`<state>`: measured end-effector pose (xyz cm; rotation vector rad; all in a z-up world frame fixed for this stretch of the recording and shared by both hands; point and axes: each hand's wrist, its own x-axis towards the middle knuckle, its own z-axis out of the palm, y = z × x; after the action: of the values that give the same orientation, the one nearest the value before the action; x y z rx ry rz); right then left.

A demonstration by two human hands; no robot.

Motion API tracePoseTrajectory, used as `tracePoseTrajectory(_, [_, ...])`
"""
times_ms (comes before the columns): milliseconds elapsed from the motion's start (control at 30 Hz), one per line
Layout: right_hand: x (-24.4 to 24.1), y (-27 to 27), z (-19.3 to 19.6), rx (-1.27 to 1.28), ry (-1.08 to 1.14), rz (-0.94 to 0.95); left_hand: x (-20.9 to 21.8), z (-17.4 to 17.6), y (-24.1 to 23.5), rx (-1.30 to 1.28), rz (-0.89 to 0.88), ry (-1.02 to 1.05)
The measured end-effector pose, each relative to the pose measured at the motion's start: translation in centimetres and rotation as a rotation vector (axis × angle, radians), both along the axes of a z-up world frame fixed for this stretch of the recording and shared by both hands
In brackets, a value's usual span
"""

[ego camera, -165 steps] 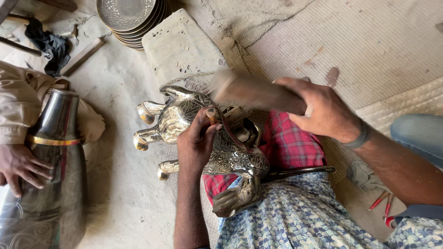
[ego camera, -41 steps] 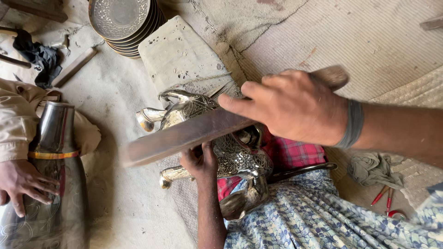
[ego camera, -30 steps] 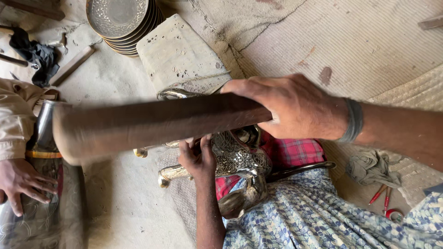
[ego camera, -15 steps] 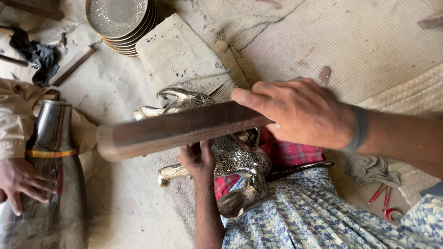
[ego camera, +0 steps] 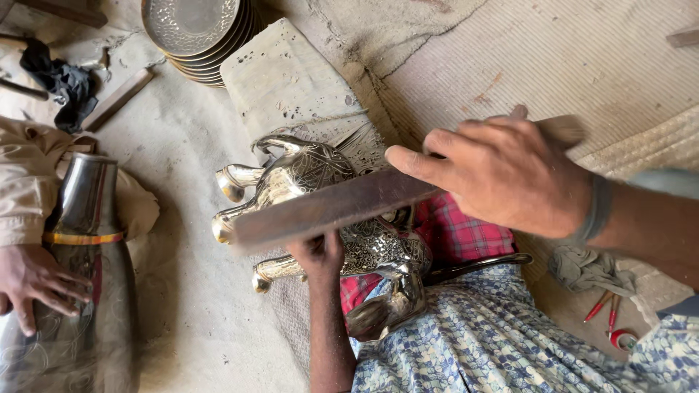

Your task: The person uses a chisel and hammer to engrave intricate patterns onto a silver-colored metal animal figurine. They repeatedly strike the chisel with the hammer to create detailed designs on the figurine's surface.

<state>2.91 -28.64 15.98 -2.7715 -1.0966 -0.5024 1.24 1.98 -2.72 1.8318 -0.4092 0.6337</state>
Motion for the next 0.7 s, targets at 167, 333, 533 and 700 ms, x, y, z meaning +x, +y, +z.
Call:
tracePoseTrajectory(167, [-0.8, 0.8, 1.4, 0.033, 0.010, -0.022, 0.2, -0.7, 0.3, 0.072, 0.029, 0.010])
tracePoseTrajectory(333, [-1.8, 0.2, 1.0, -0.060, 0.095, -0.156, 0.3, -1.5, 0.1, -0.012, 0.028, 0.132])
tracePoseTrajectory(533, [-0.2, -1.5, -3.7, 0.012, 0.318, -0.278, 0.0, 0.3, -0.4, -0.410, -0.133, 0.138])
tracePoseTrajectory(700, [-0.1, -1.3, -4.0, -0.209, 0.435, -0.357, -0.2, 1.6, -0.9, -0.255, -0.067, 0.157])
